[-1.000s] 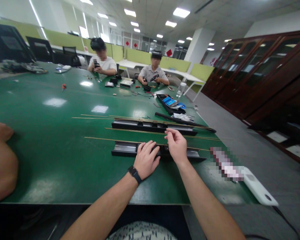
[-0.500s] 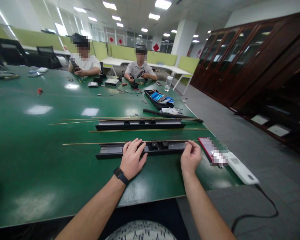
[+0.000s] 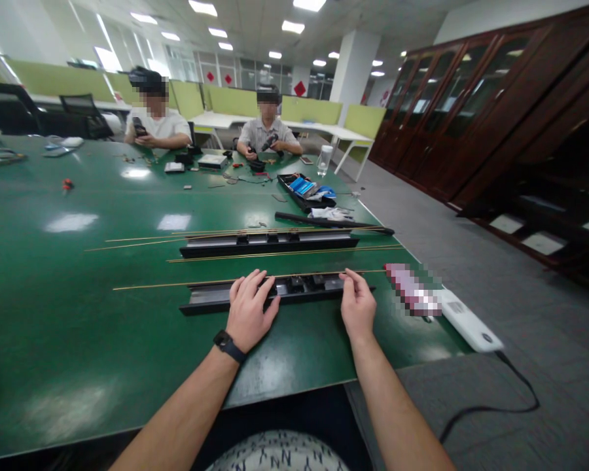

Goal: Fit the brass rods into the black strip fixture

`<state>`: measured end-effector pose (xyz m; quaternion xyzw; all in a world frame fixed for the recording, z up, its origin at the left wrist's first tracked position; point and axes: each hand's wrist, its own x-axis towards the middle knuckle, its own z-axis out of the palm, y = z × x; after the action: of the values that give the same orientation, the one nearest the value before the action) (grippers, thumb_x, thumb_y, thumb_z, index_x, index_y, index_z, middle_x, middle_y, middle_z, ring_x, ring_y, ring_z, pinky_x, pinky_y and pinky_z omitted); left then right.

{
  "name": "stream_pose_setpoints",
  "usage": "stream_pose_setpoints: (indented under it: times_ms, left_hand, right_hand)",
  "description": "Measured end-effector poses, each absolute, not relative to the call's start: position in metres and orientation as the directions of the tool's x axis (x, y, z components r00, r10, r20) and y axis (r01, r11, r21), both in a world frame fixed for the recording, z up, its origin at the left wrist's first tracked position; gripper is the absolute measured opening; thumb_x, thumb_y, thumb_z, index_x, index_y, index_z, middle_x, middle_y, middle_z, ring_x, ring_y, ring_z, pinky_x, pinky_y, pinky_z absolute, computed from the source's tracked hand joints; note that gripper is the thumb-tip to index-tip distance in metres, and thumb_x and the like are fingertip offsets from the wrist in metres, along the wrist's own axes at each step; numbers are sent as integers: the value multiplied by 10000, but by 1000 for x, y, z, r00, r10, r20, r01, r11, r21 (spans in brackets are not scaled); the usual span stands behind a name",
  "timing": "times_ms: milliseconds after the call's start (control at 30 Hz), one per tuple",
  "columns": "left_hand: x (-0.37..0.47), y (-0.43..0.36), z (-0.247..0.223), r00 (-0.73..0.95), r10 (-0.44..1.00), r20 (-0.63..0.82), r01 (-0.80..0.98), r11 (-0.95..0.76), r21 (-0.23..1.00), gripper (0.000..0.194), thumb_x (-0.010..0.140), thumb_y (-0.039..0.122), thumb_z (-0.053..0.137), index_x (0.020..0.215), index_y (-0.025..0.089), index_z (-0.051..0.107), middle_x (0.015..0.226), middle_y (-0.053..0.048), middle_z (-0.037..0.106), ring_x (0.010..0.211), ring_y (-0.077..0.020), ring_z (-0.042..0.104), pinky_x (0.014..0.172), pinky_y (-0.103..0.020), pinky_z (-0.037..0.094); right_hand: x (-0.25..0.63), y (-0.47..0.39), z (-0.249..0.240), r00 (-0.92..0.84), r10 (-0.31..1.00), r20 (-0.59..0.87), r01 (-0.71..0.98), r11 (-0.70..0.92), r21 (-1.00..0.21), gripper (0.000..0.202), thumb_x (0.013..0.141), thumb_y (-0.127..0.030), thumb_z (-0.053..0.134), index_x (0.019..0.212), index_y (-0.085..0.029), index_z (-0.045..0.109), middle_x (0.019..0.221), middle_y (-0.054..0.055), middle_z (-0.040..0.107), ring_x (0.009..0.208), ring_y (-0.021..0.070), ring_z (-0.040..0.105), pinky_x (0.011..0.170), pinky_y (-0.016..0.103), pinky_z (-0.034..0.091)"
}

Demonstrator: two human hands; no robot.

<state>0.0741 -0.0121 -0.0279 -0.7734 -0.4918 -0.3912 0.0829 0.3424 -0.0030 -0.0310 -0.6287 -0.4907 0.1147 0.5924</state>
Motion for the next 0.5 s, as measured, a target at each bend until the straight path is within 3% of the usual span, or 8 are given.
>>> stream_pose_setpoints:
  times_ms: [233,500]
  left_hand:
    - [74,-12,-28,200,723,661,827,-487,282,445,993,346,617,1432,273,610,1460,-128,652,1433,-326,549,1216,-553,333]
    - [74,-12,-29,195,726,659,836,-474,276,426,1006,363,608,1418,255,618,1459,-129,653,1422,-314,557,1218,-541,312]
  right_hand:
    - [343,0,-36,408,829,383,465,172,-868,521,1024,-564,532,1354,-202,710,1265,123,778,1187,263,727,1080,434,526]
    - [341,2,-39,351,860,371,420,210,-883,565,1016,-594,556,1391,-190,683,1330,142,749,1257,272,700,1104,453,522]
